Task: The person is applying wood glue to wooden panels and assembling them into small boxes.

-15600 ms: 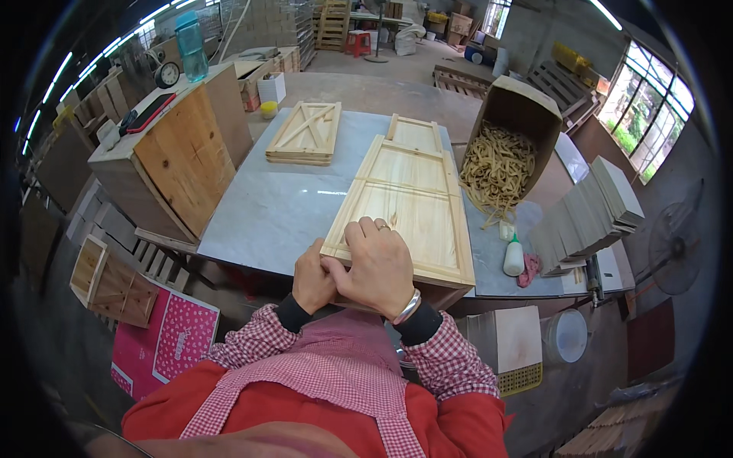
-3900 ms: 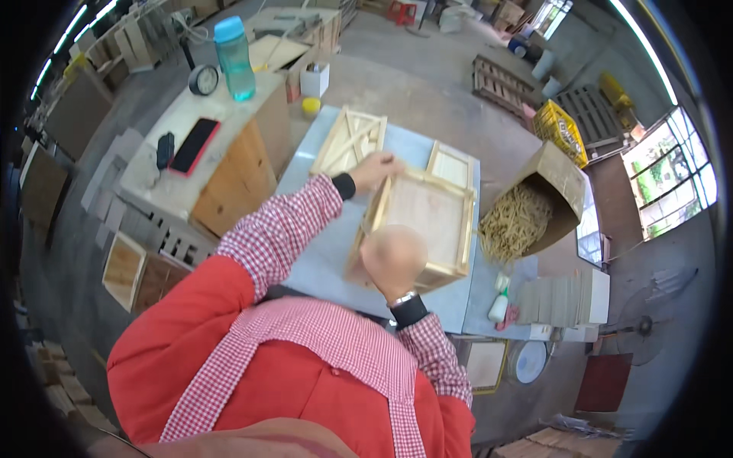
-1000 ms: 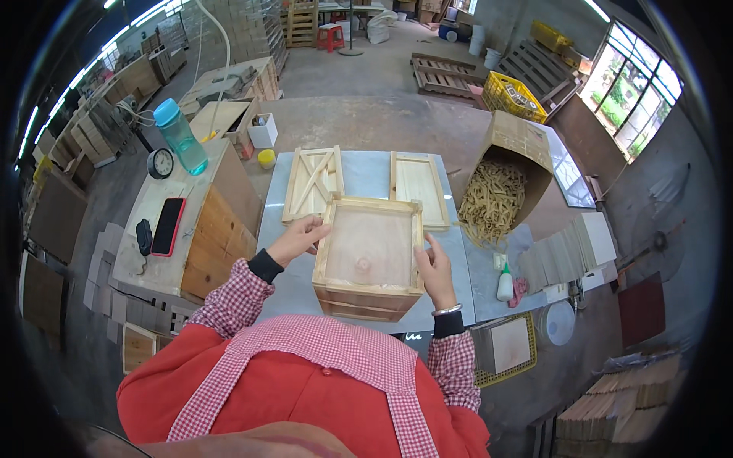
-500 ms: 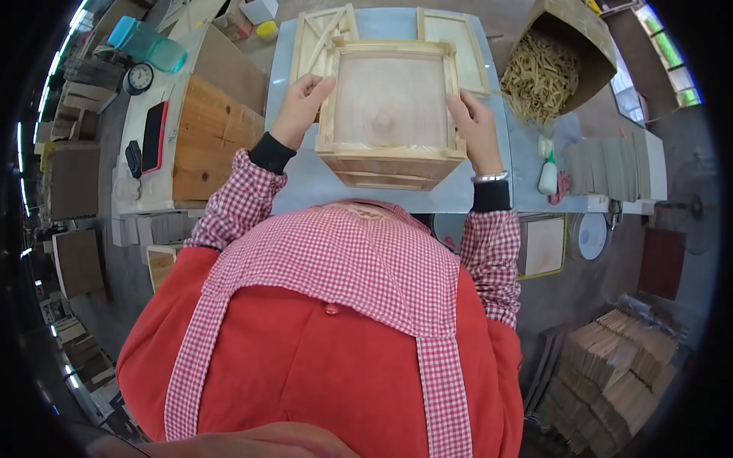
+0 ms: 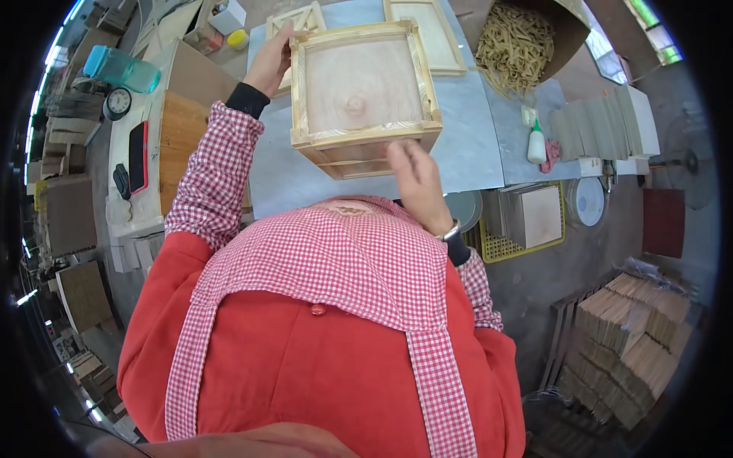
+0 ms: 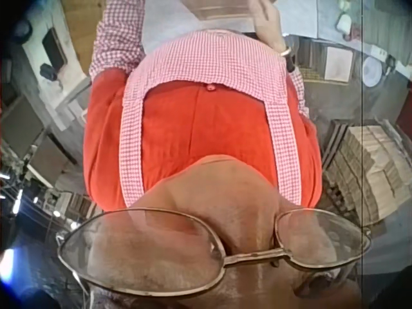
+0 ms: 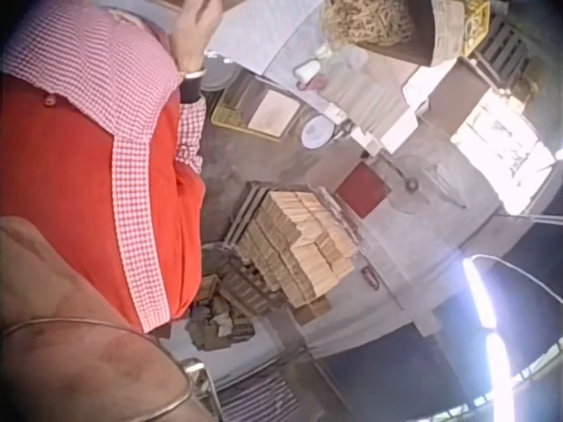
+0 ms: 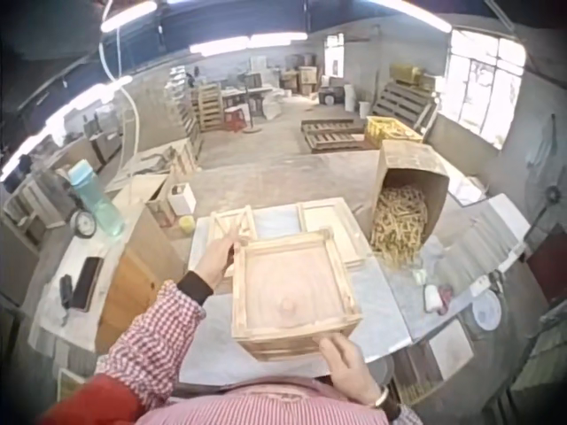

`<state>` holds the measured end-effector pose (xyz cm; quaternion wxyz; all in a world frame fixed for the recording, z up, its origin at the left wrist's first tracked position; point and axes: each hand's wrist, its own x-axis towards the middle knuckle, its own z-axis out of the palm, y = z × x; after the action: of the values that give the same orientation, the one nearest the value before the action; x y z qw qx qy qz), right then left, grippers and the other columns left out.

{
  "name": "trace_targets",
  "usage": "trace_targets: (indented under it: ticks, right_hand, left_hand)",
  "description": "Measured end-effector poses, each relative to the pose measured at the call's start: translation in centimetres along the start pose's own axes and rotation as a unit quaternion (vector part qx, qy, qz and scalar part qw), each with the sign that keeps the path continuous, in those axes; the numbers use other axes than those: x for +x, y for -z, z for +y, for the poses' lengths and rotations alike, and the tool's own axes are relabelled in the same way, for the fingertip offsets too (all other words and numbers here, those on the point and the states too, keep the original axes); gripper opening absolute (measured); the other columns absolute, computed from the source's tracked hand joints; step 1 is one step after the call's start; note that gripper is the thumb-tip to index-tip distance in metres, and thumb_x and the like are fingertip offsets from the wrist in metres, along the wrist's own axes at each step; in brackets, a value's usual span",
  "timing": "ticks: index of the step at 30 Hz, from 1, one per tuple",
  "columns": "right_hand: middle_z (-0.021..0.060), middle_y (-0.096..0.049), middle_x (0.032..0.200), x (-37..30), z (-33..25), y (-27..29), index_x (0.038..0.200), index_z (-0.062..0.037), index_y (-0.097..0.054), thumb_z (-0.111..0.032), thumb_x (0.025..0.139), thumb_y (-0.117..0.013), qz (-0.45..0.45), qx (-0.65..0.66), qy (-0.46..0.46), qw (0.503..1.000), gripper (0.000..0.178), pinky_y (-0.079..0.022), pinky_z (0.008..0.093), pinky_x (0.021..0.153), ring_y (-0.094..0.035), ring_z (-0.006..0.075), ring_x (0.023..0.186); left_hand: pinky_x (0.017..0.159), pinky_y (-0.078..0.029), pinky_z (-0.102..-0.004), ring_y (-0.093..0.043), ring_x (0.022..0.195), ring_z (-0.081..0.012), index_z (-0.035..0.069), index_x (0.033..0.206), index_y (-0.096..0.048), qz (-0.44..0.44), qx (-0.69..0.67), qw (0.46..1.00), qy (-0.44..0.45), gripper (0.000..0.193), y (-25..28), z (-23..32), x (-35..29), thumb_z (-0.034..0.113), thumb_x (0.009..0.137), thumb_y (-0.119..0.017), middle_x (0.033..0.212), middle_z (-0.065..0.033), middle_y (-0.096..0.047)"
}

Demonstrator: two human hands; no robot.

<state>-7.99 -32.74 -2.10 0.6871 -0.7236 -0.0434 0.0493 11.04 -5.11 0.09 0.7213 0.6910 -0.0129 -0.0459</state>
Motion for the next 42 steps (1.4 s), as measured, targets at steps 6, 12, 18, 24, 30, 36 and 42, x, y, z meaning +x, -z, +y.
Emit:
trace_targets:
  ticks: [6,12,18,24,30,36,42]
  right_hand:
    - [0.0085,-0.065,0.093,4.1,-0.6,3.0,0.117,0.0059,-0.056,-0.027,0.097,-0.050,0.124,0.025,0.063,0.990,0.039,-0.045,0.0273,0.081,-0.058,0.0130,0.086]
    - [0.0042,-0.063,0.082,8.0,-0.5,5.2,0.122,0.0051,-0.055,-0.026,0.092,-0.059,0.070,-0.069,0.049,0.994,0.043,-0.045,0.0247,0.070,-0.054,0.0087,0.076]
    - [0.0004,-0.058,0.083,8.6,-2.7,6.1,0.123,0.0029,-0.056,-0.023,0.091,-0.060,-0.005,-0.104,0.106,0.989,0.040,-0.043,0.0220,0.065,-0.052,0.0059,0.075]
    - [0.0002,-0.061,0.095,8.9,-0.6,4.7,0.123,0.0010,-0.056,-0.025,0.094,-0.058,-0.002,-0.075,0.078,0.994,0.039,-0.044,0.0204,0.072,-0.051,0.0049,0.082]
    - [0.0022,-0.063,0.087,9.6,6.1,6.8,0.112,-0.0006,-0.061,-0.028,0.094,-0.057,0.091,0.041,0.010,0.995,0.033,-0.046,0.0224,0.064,-0.057,0.0085,0.073]
    - [0.0063,-0.065,0.078,7.7,9.9,4.7,0.099,0.0008,-0.060,-0.029,0.093,-0.057,0.065,0.033,-0.125,0.989,0.031,-0.048,0.0275,0.059,-0.061,0.0149,0.064]
    - [0.0223,-0.063,0.075,8.0,13.3,1.9,0.091,-0.0013,-0.056,-0.021,0.089,-0.055,0.183,-0.121,-0.012,0.975,0.019,-0.050,0.0427,0.063,-0.063,0.0394,0.071]
  left_hand:
    - [0.077,-0.048,-0.0254,-0.060,0.089,-0.0104,0.003,0.116,-0.058,-0.013,0.054,0.990,0.127,0.050,2.2,1.7,-5.3,0.047,0.097,-0.045,0.102,-0.0041,-0.063]
    - [0.065,-0.050,-0.0223,-0.059,0.071,-0.0100,0.000,0.113,-0.055,-0.082,0.068,0.985,0.133,0.045,-0.8,1.3,-7.0,0.039,0.092,-0.058,0.087,-0.0024,-0.062]
    - [0.060,-0.049,-0.0220,-0.058,0.069,-0.0087,-0.001,0.114,-0.053,-0.065,0.119,0.990,0.040,0.039,-0.9,0.8,-6.9,0.030,0.092,-0.061,0.085,-0.0022,-0.061]
    - [0.077,-0.050,-0.0255,-0.061,0.089,-0.0112,0.000,0.115,-0.054,-0.024,-0.010,0.994,0.103,0.033,-0.4,0.7,-7.0,0.026,0.095,-0.056,0.101,-0.0064,-0.063]
    - [0.094,-0.047,-0.0341,-0.058,0.109,-0.0211,-0.002,0.125,-0.050,0.062,-0.117,0.978,0.162,0.042,0.7,-3.0,-8.5,0.029,0.099,-0.044,0.121,-0.0120,-0.059]
    - [0.099,-0.045,-0.0388,-0.055,0.113,-0.0260,0.007,0.126,-0.051,0.171,-0.125,0.932,0.293,0.037,4.9,-12.7,-12.2,0.028,0.096,-0.046,0.127,-0.0105,-0.057]
    - [0.100,-0.044,-0.0417,-0.055,0.113,-0.0286,0.005,0.121,-0.056,0.317,-0.183,0.896,0.252,0.037,6.1,-17.3,-12.7,0.030,0.095,-0.049,0.124,-0.0150,-0.058]
